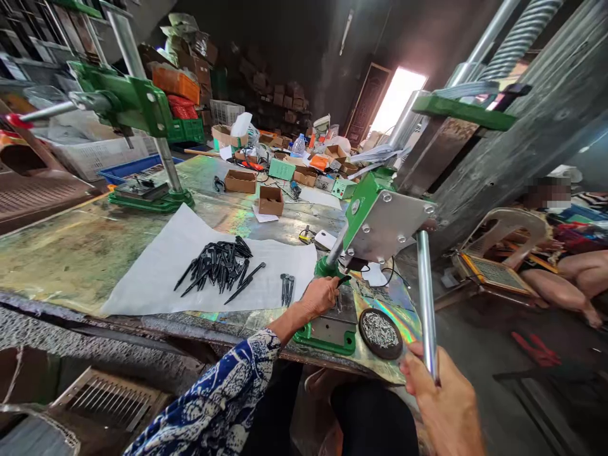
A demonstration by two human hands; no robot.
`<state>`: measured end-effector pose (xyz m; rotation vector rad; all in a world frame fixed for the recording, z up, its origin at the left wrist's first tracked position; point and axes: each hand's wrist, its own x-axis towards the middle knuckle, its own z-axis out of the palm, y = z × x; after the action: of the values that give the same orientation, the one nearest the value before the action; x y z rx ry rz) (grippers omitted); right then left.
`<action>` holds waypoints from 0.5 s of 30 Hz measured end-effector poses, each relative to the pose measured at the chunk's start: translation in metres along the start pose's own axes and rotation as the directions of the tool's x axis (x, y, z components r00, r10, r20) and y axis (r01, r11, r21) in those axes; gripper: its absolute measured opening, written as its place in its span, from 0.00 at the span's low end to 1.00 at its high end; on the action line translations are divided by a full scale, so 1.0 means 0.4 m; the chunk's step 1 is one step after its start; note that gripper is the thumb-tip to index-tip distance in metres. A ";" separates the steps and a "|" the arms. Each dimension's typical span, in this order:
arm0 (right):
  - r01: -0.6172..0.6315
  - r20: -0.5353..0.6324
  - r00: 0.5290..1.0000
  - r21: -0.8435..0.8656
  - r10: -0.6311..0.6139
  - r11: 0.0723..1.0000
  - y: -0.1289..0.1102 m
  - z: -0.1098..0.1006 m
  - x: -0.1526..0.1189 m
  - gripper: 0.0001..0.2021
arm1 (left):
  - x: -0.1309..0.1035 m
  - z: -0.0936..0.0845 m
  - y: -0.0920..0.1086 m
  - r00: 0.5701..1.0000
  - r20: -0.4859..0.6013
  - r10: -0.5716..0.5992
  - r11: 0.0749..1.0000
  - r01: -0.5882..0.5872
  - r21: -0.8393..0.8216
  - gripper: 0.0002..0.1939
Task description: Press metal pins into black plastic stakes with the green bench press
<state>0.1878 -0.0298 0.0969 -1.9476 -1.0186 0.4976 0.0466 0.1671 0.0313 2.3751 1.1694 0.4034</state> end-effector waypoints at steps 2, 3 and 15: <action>-0.013 -0.004 1.000 0.042 0.013 0.999 -0.012 0.006 -0.007 0.17 | -0.002 -0.004 0.002 1.000 0.024 0.011 1.000 -0.012 0.026 0.11; -0.017 -0.012 1.000 0.079 0.018 0.997 -0.018 0.013 -0.010 0.16 | -0.004 -0.007 0.003 0.999 0.037 0.018 0.999 -0.020 0.037 0.11; -0.095 0.062 0.994 0.138 0.087 0.986 -0.040 0.004 0.000 0.18 | 0.013 -0.024 0.001 0.996 0.084 0.009 0.999 -0.012 0.037 0.12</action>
<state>0.1792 -0.0240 0.1094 -1.8692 -0.9066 0.6607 0.0459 0.1738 0.0400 2.4070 1.1368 0.2848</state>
